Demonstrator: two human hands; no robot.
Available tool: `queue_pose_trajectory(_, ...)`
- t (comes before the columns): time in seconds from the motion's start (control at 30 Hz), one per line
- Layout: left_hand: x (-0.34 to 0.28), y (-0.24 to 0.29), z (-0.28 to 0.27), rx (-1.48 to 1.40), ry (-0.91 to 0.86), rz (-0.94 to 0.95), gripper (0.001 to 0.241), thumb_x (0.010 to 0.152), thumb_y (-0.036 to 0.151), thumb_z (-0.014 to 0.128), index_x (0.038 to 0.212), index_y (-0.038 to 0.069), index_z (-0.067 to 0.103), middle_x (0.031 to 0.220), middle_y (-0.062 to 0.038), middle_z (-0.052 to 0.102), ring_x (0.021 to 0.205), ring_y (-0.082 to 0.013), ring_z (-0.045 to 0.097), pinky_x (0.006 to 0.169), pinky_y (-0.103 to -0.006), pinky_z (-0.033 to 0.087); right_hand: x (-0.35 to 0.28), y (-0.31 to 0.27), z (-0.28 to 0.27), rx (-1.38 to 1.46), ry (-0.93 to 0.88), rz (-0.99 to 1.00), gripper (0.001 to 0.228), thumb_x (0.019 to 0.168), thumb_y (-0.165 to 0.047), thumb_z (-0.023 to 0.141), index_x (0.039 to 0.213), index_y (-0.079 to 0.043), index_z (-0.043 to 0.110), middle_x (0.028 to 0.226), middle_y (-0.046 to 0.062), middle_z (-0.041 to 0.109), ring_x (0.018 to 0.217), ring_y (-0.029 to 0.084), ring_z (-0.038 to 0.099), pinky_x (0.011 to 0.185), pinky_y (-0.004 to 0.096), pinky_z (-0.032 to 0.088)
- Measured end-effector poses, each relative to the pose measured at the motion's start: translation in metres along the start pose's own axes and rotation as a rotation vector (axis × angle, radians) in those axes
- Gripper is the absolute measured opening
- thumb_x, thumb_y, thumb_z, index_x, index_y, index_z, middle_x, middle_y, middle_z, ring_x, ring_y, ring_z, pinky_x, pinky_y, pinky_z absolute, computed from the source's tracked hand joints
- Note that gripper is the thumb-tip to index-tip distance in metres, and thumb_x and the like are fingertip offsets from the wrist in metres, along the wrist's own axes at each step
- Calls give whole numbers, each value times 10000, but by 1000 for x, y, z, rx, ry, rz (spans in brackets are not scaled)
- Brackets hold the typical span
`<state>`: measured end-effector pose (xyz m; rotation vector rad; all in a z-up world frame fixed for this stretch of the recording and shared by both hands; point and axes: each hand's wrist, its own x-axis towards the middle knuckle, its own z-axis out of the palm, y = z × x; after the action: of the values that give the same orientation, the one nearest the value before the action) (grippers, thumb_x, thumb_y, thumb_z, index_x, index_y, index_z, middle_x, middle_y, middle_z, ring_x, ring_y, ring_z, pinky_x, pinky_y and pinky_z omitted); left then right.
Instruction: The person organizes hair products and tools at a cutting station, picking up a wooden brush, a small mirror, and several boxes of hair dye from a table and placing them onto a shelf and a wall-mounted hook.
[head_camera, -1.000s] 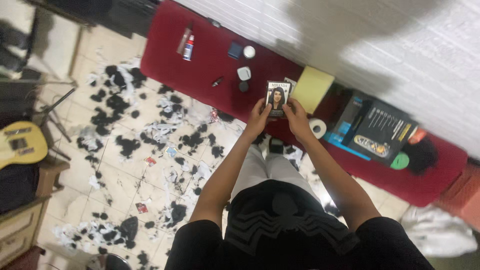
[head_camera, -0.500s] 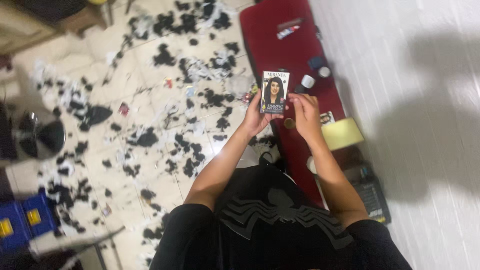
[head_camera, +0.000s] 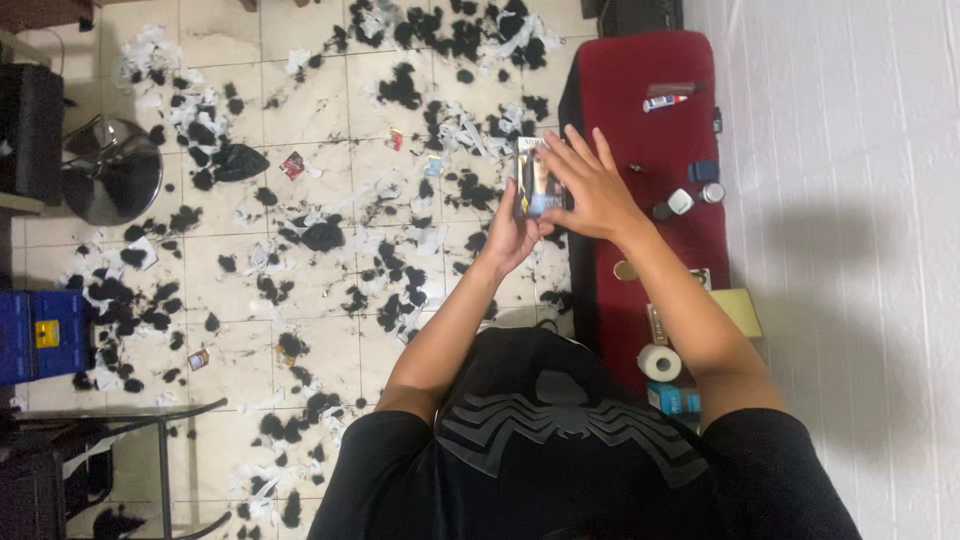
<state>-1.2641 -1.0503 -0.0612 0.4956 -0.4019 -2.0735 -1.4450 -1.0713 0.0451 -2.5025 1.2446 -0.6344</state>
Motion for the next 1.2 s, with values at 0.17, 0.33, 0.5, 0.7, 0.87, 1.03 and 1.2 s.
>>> queue_pose_trajectory(0.17, -9, 43, -25, -158, -128, 108, 588, 1175, 554, 316, 1372, 55, 556, 1188, -135, 696, 942, -222, 683, 758, -343, 519, 28, -46, 26, 66, 40, -4, 649, 997, -422, 561, 1579, -155, 463, 1690, 126, 354, 1593, 315, 254, 1293, 591, 81)
queue_pose_trajectory(0.33, -19, 68, -49, -146, -3, -38, 592, 1109, 552, 298, 1393, 91, 538, 1211, -144, 693, 1045, -248, 712, 886, -383, 554, 55, -67, 50, -78, -121, -162, 563, 988, -400, 571, 1517, -209, 543, 1635, 87, 439, 1535, 323, 315, 1250, 591, 102)
queue_pose_trajectory(0.5, -15, 75, -74, -131, -130, -52, 627, 1110, 547, 314, 1433, 51, 519, 1264, -176, 678, 1000, -277, 705, 884, -417, 559, 87, -18, 52, 113, 232, 287, 460, 1121, -275, 522, 1557, -134, 479, 1662, 156, 429, 1587, 365, 329, 1291, 569, 236)
queue_pose_trajectory(0.7, -14, 94, -70, -177, -104, -64, 587, 1099, 516, 314, 1421, 63, 503, 1277, -151, 661, 1161, -284, 674, 994, -477, 556, 66, -66, 82, -102, 51, 44, 543, 891, -318, 709, 1417, -221, 615, 1581, 125, 440, 1479, 322, 392, 1244, 606, 185)
queue_pose_trajectory(0.87, -1, 94, -68, -185, -64, -44, 548, 1149, 482, 315, 1483, 80, 479, 1353, -130, 629, 1207, -251, 648, 1064, -442, 515, 80, -70, 72, -76, 3, -22, 652, 912, -390, 734, 1508, -222, 530, 1650, 130, 372, 1543, 376, 287, 1259, 592, 156)
queue_pose_trajectory(1.03, 7, 97, -63, -128, -91, -24, 544, 1141, 482, 311, 1450, 74, 494, 1287, -128, 657, 1148, -242, 671, 1027, -447, 536, 95, -58, 51, 113, 12, 20, 830, 842, -406, 771, 1562, -152, 447, 1665, 198, 293, 1541, 457, 228, 1254, 604, 160)
queue_pose_trajectory(1.2, 14, 97, -52, -52, -177, -39, 603, 1137, 513, 283, 1415, 32, 518, 1220, -166, 684, 1061, -251, 690, 887, -420, 565, 104, -42, 43, 187, 205, 53, 856, 849, -384, 792, 1544, -45, 426, 1596, 277, 313, 1476, 481, 274, 1198, 547, 255)
